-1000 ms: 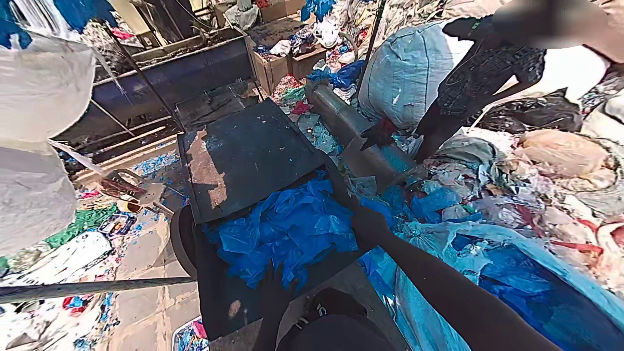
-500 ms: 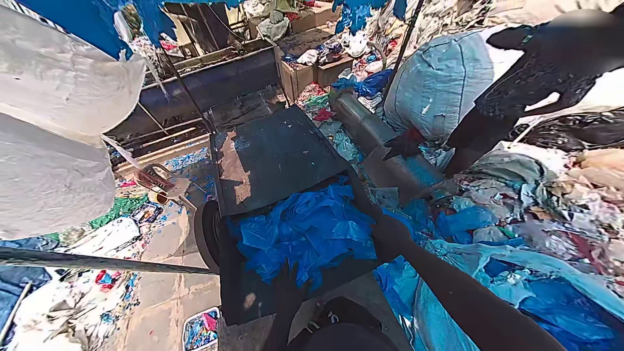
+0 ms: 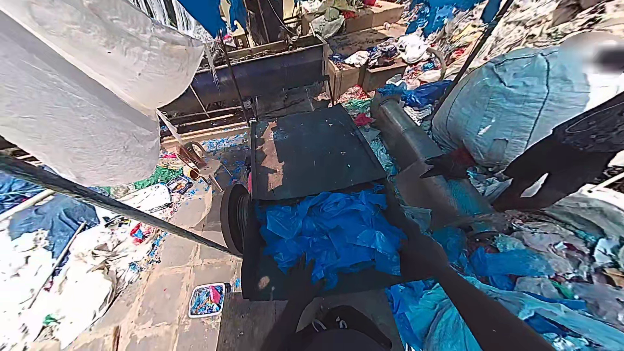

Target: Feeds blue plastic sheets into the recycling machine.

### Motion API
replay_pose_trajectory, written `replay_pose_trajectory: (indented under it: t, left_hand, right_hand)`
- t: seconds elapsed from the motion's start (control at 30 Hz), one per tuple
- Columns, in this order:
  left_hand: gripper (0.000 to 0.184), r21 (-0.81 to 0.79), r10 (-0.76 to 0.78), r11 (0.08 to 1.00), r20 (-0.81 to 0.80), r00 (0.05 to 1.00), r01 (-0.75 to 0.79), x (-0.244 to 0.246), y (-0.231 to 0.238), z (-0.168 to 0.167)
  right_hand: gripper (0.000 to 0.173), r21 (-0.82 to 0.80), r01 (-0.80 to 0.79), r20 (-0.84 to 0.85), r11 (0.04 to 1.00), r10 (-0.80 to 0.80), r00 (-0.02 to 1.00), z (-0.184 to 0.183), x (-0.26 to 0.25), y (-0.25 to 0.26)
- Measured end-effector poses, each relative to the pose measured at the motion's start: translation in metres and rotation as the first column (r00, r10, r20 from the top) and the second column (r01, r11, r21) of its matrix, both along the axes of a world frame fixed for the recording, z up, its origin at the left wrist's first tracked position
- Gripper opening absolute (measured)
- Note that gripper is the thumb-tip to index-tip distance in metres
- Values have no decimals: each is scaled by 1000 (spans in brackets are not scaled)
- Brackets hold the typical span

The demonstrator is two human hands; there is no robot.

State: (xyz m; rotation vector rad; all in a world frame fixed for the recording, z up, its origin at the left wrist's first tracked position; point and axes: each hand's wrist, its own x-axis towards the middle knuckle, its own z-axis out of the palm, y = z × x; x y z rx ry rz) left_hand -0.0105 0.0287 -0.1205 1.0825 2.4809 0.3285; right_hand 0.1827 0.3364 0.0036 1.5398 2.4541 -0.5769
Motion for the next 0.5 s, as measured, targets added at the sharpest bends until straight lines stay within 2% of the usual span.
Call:
replay_pose_trajectory:
  t: [0.23,0.5]
  left_hand:
    - [79,-27,-3,1000,39,999,4,-1,-1,7]
    - [78,-26,0,1000,58,998,2,-2,-3,8]
  right_hand:
    - [61,5,16,20,1000,-16,1000,-4,-2,1]
    - [57,27,-24,-32,999,25,999,-14,1,5]
